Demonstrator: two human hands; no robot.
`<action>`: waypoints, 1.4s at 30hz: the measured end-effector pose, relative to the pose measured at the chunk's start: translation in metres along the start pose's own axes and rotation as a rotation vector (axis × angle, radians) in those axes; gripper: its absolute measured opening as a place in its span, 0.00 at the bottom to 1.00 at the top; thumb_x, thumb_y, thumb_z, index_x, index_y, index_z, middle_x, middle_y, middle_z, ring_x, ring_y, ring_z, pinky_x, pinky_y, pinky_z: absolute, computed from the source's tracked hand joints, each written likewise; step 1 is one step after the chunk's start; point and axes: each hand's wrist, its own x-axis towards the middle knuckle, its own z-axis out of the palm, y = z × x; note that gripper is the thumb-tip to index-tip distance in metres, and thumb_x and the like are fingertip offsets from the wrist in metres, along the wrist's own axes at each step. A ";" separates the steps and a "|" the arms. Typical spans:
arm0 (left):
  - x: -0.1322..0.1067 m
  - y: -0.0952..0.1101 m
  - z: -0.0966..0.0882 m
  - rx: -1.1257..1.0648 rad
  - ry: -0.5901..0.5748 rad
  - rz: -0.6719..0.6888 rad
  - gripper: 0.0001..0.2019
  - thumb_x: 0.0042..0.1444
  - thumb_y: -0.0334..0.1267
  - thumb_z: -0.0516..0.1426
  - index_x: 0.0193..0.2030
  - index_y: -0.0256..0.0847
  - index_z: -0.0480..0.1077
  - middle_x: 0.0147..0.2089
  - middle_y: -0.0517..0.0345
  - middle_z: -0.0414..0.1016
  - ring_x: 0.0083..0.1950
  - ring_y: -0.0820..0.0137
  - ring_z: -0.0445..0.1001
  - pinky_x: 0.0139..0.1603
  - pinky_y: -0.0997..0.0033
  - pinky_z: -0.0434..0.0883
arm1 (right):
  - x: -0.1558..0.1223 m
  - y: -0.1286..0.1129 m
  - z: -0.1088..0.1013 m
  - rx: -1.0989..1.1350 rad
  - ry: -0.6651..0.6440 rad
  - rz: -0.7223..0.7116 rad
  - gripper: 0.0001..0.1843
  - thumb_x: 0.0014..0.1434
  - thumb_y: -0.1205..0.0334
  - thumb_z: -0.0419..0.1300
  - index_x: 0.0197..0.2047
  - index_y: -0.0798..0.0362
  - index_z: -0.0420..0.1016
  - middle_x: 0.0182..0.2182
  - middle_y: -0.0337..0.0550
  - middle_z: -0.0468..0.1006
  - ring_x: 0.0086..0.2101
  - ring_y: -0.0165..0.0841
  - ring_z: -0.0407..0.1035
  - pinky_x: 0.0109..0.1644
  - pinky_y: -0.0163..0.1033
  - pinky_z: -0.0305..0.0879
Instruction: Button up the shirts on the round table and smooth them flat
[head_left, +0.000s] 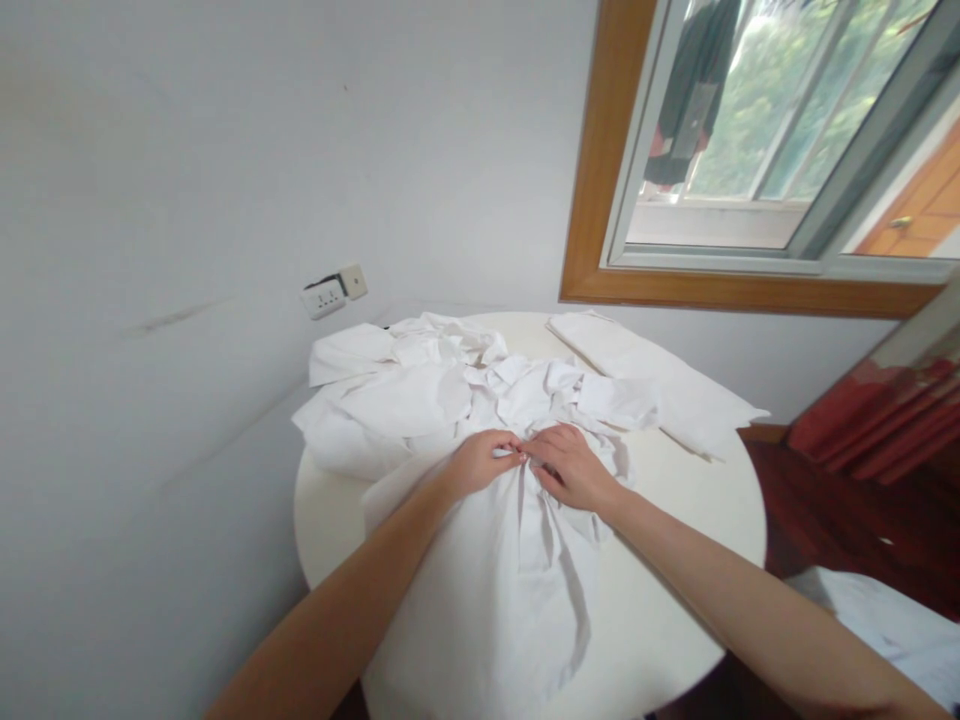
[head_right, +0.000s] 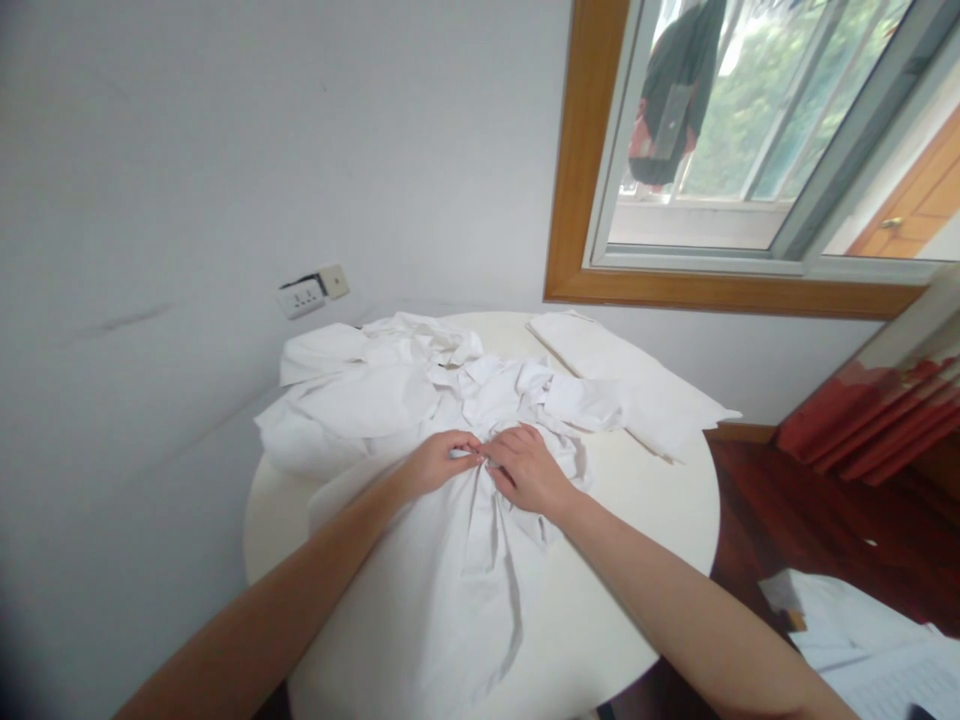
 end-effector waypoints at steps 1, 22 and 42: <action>0.000 -0.001 0.000 0.012 -0.002 0.005 0.08 0.54 0.41 0.57 0.35 0.39 0.74 0.36 0.59 0.77 0.40 0.70 0.72 0.44 0.73 0.67 | 0.000 0.000 0.000 -0.011 -0.012 -0.011 0.19 0.59 0.65 0.53 0.54 0.50 0.68 0.43 0.47 0.73 0.46 0.39 0.62 0.56 0.50 0.52; -0.004 0.008 0.002 0.162 -0.020 0.127 0.07 0.55 0.40 0.57 0.36 0.43 0.75 0.38 0.59 0.78 0.42 0.69 0.72 0.46 0.71 0.64 | 0.002 -0.002 -0.002 0.217 0.018 0.095 0.04 0.58 0.62 0.60 0.38 0.50 0.72 0.34 0.41 0.75 0.39 0.36 0.66 0.45 0.42 0.58; -0.004 0.018 -0.010 0.280 -0.045 0.193 0.10 0.57 0.45 0.57 0.33 0.44 0.75 0.34 0.60 0.77 0.39 0.69 0.71 0.43 0.70 0.63 | 0.001 -0.005 -0.007 0.237 0.023 0.126 0.04 0.58 0.61 0.60 0.38 0.50 0.72 0.28 0.38 0.74 0.34 0.34 0.66 0.43 0.40 0.59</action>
